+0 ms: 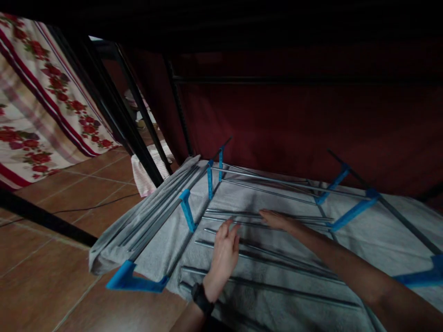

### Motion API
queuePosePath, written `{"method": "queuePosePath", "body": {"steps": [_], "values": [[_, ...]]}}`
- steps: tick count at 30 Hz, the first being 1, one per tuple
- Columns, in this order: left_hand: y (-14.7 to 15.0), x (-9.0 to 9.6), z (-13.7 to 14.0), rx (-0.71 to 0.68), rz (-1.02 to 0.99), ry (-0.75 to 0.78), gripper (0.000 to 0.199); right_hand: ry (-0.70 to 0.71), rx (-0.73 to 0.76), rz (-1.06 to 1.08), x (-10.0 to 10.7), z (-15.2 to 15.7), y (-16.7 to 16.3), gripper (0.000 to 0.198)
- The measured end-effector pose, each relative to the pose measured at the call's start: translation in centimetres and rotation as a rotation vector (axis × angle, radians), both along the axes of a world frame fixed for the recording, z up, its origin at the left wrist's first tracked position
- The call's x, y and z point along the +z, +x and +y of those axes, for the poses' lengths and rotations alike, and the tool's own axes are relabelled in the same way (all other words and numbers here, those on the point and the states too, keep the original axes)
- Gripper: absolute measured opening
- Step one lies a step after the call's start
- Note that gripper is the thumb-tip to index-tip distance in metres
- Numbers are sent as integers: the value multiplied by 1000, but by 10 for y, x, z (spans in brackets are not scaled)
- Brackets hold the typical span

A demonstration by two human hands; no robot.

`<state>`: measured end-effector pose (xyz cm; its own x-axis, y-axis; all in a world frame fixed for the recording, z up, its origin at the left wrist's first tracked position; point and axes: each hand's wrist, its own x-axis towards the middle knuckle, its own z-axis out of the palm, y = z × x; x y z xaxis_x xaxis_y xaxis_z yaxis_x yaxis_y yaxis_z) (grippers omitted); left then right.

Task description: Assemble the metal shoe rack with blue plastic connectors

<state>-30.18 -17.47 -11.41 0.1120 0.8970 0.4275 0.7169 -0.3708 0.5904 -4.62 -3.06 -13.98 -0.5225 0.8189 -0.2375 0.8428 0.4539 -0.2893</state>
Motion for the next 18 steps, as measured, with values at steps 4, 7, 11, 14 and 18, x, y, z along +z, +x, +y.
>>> {"method": "queuePosePath", "body": {"steps": [4, 7, 11, 14, 18], "values": [[-19, -52, 4, -22, 85, -38, 35, 2, -44, 8, 8, -2, -6, 33], [-18, -80, 2, -80, 96, -71, 35, 3, -74, 14, 11, -5, -8, 30], [-16, -94, -6, -139, 131, -97, 37, 31, -109, 27, 6, -7, -8, 27], [-18, -98, -7, -148, 154, -86, 40, 56, -123, 22, -2, -4, -8, 21], [-23, -102, -5, -159, 186, -96, 42, 101, -144, 29, -11, 5, -5, 16]]}}
